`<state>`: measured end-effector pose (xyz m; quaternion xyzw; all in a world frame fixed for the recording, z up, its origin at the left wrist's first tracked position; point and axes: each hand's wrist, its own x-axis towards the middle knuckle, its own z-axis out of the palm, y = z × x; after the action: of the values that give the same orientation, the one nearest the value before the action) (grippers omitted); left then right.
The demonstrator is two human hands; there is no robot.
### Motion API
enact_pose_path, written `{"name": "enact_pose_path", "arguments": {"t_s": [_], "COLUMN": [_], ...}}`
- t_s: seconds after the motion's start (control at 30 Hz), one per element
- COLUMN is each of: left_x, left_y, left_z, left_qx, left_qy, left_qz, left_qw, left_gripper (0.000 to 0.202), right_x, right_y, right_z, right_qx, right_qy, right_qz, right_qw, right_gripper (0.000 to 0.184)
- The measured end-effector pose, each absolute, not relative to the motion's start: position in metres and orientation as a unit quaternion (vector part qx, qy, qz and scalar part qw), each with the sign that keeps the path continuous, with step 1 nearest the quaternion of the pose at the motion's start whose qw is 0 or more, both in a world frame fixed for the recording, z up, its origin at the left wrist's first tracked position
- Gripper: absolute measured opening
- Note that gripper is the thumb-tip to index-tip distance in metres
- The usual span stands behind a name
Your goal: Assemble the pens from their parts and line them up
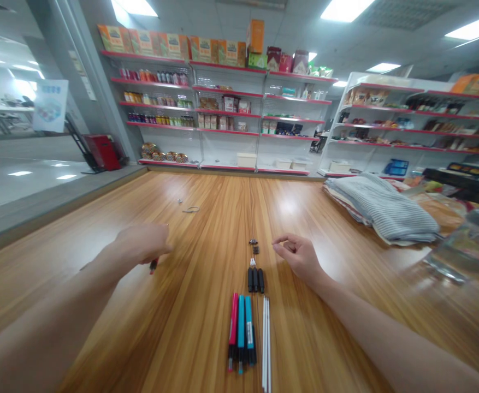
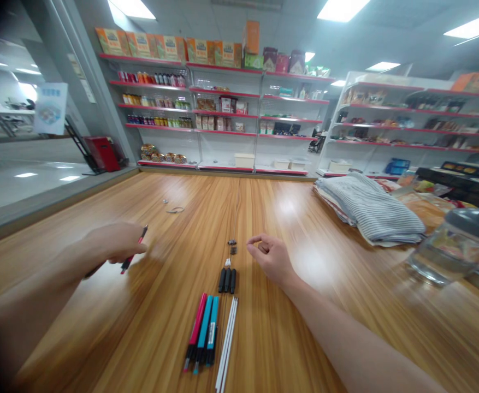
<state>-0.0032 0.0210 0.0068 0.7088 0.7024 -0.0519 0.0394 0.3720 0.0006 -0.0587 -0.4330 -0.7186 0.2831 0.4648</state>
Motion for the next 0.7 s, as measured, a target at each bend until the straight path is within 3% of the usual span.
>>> {"name": "enact_pose_path", "arguments": {"t_s": [0.17, 0.3, 0.33, 0.43, 0.5, 0.7], "left_x": [0.068, 0.117, 0.123, 0.126, 0.120, 0.112], "left_y": [-0.003, -0.021, -0.023, -0.022, -0.020, -0.023], "left_z": [0.011, -0.014, -0.022, -0.037, -0.038, -0.025], "left_qx": [0.823, 0.890, 0.897, 0.902, 0.901, 0.882], "left_qy": [0.567, 0.437, 0.412, 0.366, 0.359, 0.386], "left_qz": [0.016, 0.127, 0.148, 0.188, 0.195, 0.194], "left_qw": [0.033, -0.039, -0.069, -0.132, -0.148, -0.188], "left_gripper": [0.024, 0.017, 0.019, 0.021, 0.019, 0.019], "right_x": [0.365, 0.354, 0.352, 0.348, 0.348, 0.342], "right_y": [-0.003, -0.008, -0.008, -0.004, -0.001, 0.002], "right_z": [-0.057, -0.054, -0.053, -0.054, -0.056, -0.060], "right_qx": [-0.411, -0.368, -0.361, -0.339, -0.331, -0.372], "right_qy": [-0.732, -0.796, -0.809, -0.828, -0.835, -0.840], "right_qz": [0.238, 0.173, 0.156, 0.125, 0.110, 0.054], "right_qw": [0.489, 0.448, 0.436, 0.428, 0.426, 0.392], "right_gripper": [0.028, 0.061, 0.060, 0.029, 0.019, 0.028]}}
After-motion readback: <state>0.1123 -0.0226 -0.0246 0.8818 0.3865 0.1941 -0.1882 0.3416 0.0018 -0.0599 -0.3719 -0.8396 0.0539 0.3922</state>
